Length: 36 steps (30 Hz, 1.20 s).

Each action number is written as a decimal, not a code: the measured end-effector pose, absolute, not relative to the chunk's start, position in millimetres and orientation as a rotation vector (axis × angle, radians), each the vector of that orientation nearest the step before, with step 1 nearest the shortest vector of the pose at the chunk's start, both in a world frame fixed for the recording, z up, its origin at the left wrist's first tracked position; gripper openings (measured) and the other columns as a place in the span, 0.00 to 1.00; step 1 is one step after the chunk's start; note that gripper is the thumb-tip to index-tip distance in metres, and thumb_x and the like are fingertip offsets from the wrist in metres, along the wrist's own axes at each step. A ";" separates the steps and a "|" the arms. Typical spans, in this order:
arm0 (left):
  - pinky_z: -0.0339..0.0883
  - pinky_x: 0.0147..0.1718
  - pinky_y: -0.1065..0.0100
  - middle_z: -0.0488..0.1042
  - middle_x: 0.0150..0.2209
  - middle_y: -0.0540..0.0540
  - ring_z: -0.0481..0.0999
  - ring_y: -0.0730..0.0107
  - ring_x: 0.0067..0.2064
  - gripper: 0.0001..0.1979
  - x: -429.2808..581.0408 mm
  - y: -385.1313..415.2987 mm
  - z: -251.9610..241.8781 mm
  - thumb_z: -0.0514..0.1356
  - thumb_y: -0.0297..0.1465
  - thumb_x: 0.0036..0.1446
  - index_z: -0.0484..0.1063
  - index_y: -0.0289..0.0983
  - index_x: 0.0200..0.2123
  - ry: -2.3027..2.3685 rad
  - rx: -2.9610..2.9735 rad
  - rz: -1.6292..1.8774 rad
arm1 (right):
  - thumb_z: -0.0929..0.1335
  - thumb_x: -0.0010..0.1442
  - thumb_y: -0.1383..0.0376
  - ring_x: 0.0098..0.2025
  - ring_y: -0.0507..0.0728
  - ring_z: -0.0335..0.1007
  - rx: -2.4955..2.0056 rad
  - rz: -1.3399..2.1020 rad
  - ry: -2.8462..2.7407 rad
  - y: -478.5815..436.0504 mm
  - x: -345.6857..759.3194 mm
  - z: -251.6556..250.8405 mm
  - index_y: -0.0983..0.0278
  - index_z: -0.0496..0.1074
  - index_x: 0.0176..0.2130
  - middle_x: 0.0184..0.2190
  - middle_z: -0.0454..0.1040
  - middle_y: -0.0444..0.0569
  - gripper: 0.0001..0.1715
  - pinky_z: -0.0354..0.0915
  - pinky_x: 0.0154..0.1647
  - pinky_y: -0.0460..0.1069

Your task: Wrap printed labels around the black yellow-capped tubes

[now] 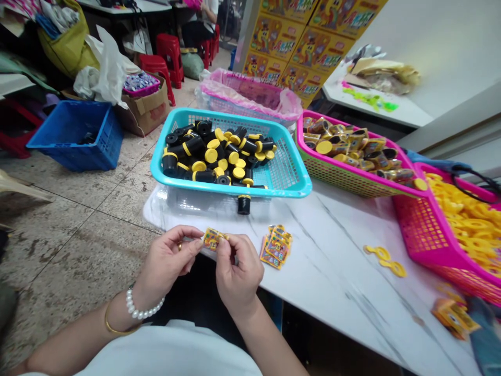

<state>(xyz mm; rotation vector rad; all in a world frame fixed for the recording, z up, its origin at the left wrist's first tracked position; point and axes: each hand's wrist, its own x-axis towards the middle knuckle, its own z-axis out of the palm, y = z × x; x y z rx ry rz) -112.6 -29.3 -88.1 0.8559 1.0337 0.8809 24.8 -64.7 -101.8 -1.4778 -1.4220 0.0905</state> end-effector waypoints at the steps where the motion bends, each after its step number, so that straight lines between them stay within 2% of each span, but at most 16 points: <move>1: 0.51 0.15 0.77 0.63 0.16 0.59 0.58 0.82 0.16 0.17 -113.0 -29.8 -87.7 0.70 0.40 0.49 0.74 0.34 0.36 1.031 0.854 0.889 | 0.66 0.65 0.70 0.26 0.53 0.68 -1.480 0.096 -1.416 -64.8 24.6 -102.5 0.61 0.69 0.32 0.25 0.71 0.43 0.08 0.63 0.29 0.48; 6: 0.51 0.16 0.77 0.63 0.16 0.58 0.58 0.82 0.17 0.15 -115.3 -31.7 -88.1 0.68 0.39 0.52 0.75 0.33 0.36 1.014 0.888 0.904 | 0.66 0.66 0.71 0.25 0.51 0.67 -1.463 0.113 -1.389 -64.2 24.4 -105.8 0.62 0.68 0.30 0.24 0.70 0.41 0.11 0.62 0.29 0.46; 12: 0.51 0.16 0.76 0.63 0.16 0.56 0.58 0.81 0.17 0.12 -115.8 -31.3 -87.3 0.67 0.36 0.51 0.78 0.33 0.34 1.037 0.924 0.918 | 0.66 0.68 0.67 0.22 0.50 0.63 -1.486 0.094 -1.393 -60.9 25.6 -109.2 0.63 0.67 0.27 0.21 0.67 0.40 0.16 0.60 0.25 0.45; 17: 0.62 0.23 0.75 0.74 0.27 0.48 0.67 0.79 0.24 0.07 -114.2 -28.8 -86.3 0.69 0.32 0.47 0.81 0.34 0.28 1.087 1.035 1.050 | 0.67 0.67 0.68 0.22 0.49 0.62 -1.486 0.070 -1.450 -62.1 21.7 -112.1 0.63 0.67 0.26 0.20 0.66 0.40 0.17 0.59 0.25 0.45; 19: 0.64 0.26 0.75 0.75 0.28 0.47 0.69 0.78 0.26 0.07 -114.4 -27.0 -87.5 0.70 0.32 0.46 0.81 0.34 0.27 1.091 1.032 1.036 | 0.67 0.67 0.69 0.22 0.49 0.64 -1.453 0.102 -1.520 -62.2 23.5 -109.6 0.63 0.69 0.27 0.21 0.67 0.41 0.15 0.59 0.25 0.45; 22: 0.57 0.19 0.76 0.69 0.19 0.52 0.63 0.80 0.20 0.11 -116.6 -23.8 -89.1 0.71 0.35 0.45 0.79 0.33 0.26 1.094 0.944 0.923 | 0.65 0.69 0.66 0.26 0.52 0.68 -1.473 0.050 -1.645 -53.7 36.8 -99.6 0.62 0.71 0.29 0.23 0.71 0.44 0.16 0.62 0.29 0.46; 24: 0.50 0.16 0.76 0.65 0.15 0.55 0.60 0.81 0.16 0.13 -118.5 -21.9 -88.7 0.71 0.37 0.45 0.76 0.33 0.26 1.084 0.900 0.863 | 0.65 0.70 0.61 0.30 0.55 0.70 -1.643 -0.158 -1.654 -40.0 51.2 -90.9 0.63 0.71 0.29 0.26 0.73 0.47 0.17 0.62 0.33 0.49; 26: 0.49 0.14 0.77 0.68 0.16 0.54 0.60 0.82 0.15 0.14 -119.5 -20.4 -87.3 0.71 0.36 0.45 0.74 0.34 0.28 1.054 0.886 0.849 | 0.67 0.67 0.55 0.33 0.59 0.70 -1.908 -0.354 -1.607 -22.5 64.8 -83.9 0.63 0.72 0.30 0.28 0.75 0.51 0.17 0.60 0.34 0.51; 28: 0.50 0.14 0.77 0.73 0.21 0.53 0.60 0.82 0.14 0.16 -119.3 -18.9 -86.6 0.71 0.36 0.46 0.72 0.35 0.34 1.023 0.878 0.860 | 0.70 0.63 0.54 0.33 0.61 0.70 -2.173 -0.364 -1.592 -6.5 72.5 -80.1 0.63 0.72 0.30 0.30 0.76 0.53 0.16 0.58 0.32 0.52; 30: 0.52 0.14 0.77 0.76 0.26 0.52 0.62 0.81 0.15 0.21 -118.2 -17.1 -88.2 0.71 0.36 0.46 0.70 0.36 0.41 1.036 0.900 0.891 | 0.70 0.62 0.57 0.33 0.63 0.71 -2.327 -0.246 -1.630 2.9 72.1 -78.9 0.64 0.72 0.33 0.30 0.77 0.55 0.12 0.56 0.31 0.52; 32: 0.57 0.16 0.76 0.77 0.29 0.52 0.64 0.81 0.17 0.22 -117.0 -14.8 -92.1 0.70 0.35 0.48 0.69 0.38 0.44 1.127 1.030 0.976 | 0.69 0.61 0.62 0.34 0.63 0.72 -2.334 -0.119 -1.691 2.9 65.9 -78.8 0.65 0.72 0.38 0.33 0.78 0.55 0.08 0.57 0.31 0.52; 36: 0.63 0.25 0.75 0.79 0.31 0.52 0.69 0.80 0.22 0.08 -115.7 -10.3 -99.9 0.67 0.30 0.54 0.71 0.39 0.37 1.329 1.567 1.113 | 0.69 0.57 0.65 0.39 0.65 0.74 -2.216 0.027 -1.759 -20.2 58.4 -79.8 0.67 0.69 0.53 0.42 0.78 0.57 0.24 0.63 0.35 0.53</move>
